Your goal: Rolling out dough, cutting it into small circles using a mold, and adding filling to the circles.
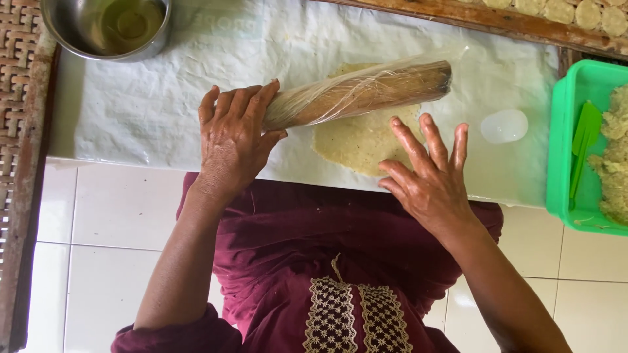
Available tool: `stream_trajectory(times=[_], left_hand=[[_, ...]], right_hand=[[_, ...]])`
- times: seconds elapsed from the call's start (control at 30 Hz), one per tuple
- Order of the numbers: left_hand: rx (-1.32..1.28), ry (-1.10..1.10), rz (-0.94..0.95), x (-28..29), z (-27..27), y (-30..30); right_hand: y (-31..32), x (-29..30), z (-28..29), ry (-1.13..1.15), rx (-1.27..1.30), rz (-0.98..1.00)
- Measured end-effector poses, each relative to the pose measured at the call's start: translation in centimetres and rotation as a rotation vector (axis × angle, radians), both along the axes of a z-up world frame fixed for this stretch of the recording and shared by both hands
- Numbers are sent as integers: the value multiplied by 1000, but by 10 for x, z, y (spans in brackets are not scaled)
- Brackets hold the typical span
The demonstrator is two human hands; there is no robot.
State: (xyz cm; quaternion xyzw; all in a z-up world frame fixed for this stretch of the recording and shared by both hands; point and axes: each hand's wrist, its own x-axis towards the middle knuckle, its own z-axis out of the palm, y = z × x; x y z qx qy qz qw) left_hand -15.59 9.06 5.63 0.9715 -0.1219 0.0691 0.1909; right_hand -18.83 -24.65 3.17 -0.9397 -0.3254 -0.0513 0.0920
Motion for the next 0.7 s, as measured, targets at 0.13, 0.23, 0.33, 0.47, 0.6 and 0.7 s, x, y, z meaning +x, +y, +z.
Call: stream_trajectory(times=[0.13,0.23,0.33,0.47,0.6,0.7], left_hand=[[-6,-10,-3,0,-1,3],[-10,-8,7,2,-2,4],[-5,-1,21,3,-3,7],[-4,-6,36,7,-4,13],[8,-4,52,7,-3,20],[20,4,55,7,-1,22]], right_hand=[[4,8,6,5,-85,-15],[0,18,4,11,-127,5],[1,31,9,52,-107,-4],[8,46,11,62,-29,-48],[11,49,-2,102,35,-58],[10,49,-9,148,82,-73]])
